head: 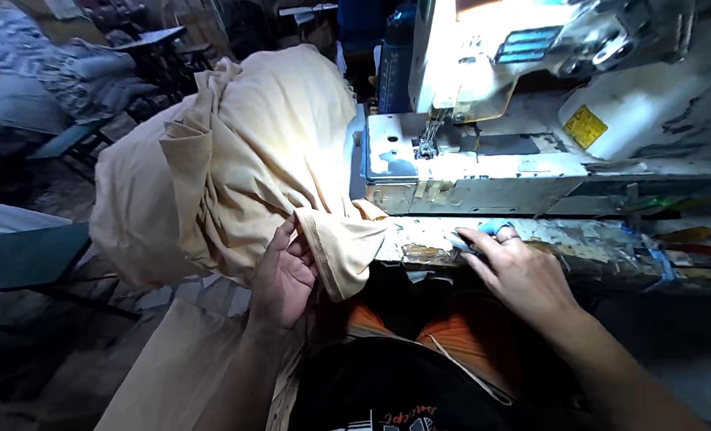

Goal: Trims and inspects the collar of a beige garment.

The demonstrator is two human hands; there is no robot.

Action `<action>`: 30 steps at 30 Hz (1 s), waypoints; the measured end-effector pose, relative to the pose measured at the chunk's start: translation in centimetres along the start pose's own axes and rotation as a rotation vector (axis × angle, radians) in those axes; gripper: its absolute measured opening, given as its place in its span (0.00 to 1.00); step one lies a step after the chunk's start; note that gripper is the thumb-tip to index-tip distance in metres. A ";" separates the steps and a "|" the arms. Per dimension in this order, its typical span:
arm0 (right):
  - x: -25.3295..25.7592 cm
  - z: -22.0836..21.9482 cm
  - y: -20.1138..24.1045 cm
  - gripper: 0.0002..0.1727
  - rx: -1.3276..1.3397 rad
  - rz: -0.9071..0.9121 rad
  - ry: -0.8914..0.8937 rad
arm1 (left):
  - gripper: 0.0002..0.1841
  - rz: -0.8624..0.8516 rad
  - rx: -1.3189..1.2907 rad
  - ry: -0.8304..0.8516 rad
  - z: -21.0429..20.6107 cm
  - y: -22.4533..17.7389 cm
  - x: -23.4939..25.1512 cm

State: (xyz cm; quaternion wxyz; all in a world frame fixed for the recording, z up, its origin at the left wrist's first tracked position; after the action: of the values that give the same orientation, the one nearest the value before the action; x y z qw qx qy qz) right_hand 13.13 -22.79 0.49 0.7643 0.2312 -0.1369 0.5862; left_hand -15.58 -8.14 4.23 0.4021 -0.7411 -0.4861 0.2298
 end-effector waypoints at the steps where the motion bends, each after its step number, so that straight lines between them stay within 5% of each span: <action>1: 0.9 -0.5 -0.7 0.19 -0.004 0.010 0.000 | 0.26 -0.013 0.007 0.008 0.2 -0.2 0.3; 4: 2.0 -1.9 -2.6 0.25 0.002 0.046 -0.007 | 0.27 -0.116 0.033 0.046 0.1 -0.6 0.9; 7: -1.9 -0.5 -0.9 0.28 0.152 0.094 -0.032 | 0.36 -0.245 0.233 0.253 -0.5 0.3 1.3; 9: -6.8 -1.0 0.4 0.27 0.289 -0.002 0.370 | 0.31 -0.237 0.466 0.557 -1.0 2.7 -0.1; 11: -10.4 -4.5 0.0 0.28 0.326 -0.184 0.918 | 0.21 -0.184 0.969 1.010 -1.3 5.2 -1.4; 14: -12.4 -9.8 -1.4 0.13 0.451 -0.245 1.056 | 0.18 0.161 1.413 1.365 -0.5 7.7 -1.9; 17: -10.5 -10.0 -0.3 0.07 0.606 -0.233 0.812 | 0.16 0.082 1.252 1.095 2.5 5.7 -2.1; 20: -8.0 -9.3 2.1 0.07 0.776 -0.062 0.321 | 0.17 -0.211 1.283 0.460 6.9 2.9 -3.2; 22: -6.1 -7.9 3.4 0.08 0.829 0.066 0.197 | 0.15 -0.521 1.334 0.006 10.0 1.0 -3.7; 24: -4.9 -5.9 3.5 0.08 0.621 0.171 0.292 | 0.14 -0.798 1.292 -0.287 12.2 -2.1 -3.4; 26: -4.5 -4.2 3.2 0.17 0.347 0.181 0.656 | 0.18 -0.989 1.294 -0.425 12.9 -5.5 -2.0; 28: -4.0 -2.5 3.1 0.24 0.201 0.190 0.827 | 0.32 -0.980 1.446 -0.466 12.8 -8.2 0.6; 30: -2.3 1.5 4.1 0.23 0.172 0.251 0.836 | 0.36 -0.744 1.565 -0.492 12.4 -10.2 4.8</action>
State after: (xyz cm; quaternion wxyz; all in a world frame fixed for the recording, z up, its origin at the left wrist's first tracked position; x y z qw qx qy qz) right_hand 8.62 -24.66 1.49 0.6549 0.0187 0.2061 0.7268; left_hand -28.08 2.89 5.70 0.7247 0.0198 -0.4715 0.5021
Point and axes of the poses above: each hand's wrist, its own x-axis towards the middle knuckle, its own z-axis out of the back of the hand, y = z × x, the point moved 1 cm from there along x, towards the middle knuckle, and after that the axes turned 2 degrees about -z, right-handed, at the moved point
